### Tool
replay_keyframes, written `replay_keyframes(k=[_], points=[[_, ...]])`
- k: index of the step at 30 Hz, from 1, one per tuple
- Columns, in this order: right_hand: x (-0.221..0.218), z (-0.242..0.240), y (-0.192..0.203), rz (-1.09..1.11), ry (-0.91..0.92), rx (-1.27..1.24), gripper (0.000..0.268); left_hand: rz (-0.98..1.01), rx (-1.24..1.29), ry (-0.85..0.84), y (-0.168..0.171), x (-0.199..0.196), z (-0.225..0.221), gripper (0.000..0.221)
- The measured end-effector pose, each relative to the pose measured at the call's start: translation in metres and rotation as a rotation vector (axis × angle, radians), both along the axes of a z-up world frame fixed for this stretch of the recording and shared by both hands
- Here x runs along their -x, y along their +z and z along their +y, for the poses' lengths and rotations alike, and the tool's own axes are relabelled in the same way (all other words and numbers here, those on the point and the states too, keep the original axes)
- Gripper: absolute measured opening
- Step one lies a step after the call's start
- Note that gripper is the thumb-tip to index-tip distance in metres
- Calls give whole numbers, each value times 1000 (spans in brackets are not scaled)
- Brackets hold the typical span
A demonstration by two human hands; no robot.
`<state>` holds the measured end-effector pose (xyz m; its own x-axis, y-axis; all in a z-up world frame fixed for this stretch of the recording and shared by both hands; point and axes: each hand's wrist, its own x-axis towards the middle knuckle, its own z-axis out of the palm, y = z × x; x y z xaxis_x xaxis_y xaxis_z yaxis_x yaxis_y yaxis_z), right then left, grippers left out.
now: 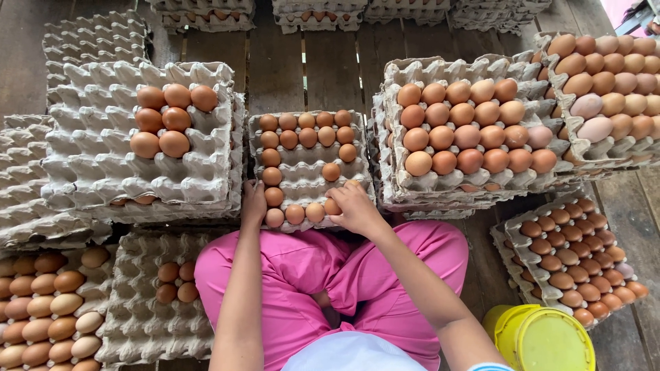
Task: Sorting and transferring eggs between cardboard trays while sitting on the floor
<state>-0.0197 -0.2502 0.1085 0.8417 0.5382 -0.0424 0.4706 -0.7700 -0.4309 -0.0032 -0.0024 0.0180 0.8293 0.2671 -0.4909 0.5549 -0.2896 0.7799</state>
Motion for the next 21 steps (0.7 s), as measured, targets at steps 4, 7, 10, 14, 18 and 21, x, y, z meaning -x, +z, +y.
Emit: replay_keyframes(k=[4, 7, 10, 14, 18, 21], points=[[9, 0, -1, 499, -240, -793, 40, 4, -5, 2, 6, 2, -1, 53], [7, 3, 4, 657, -390, -1167, 36, -7, 7, 1, 10, 4, -3, 53], [9, -3, 25, 801, -452, -1363, 29, -8, -6, -8, 2, 1, 0, 54], [6, -18, 56, 656, -478, -1377, 19, -44, -22, -5, -8, -3, 5, 57], [7, -59, 92, 454, -347, -1383, 35, -12, -60, -4, -24, -4, 8, 54], [-5, -102, 101, 197, -442, -1388, 43, -20, -81, 7, -39, -9, 12, 53]])
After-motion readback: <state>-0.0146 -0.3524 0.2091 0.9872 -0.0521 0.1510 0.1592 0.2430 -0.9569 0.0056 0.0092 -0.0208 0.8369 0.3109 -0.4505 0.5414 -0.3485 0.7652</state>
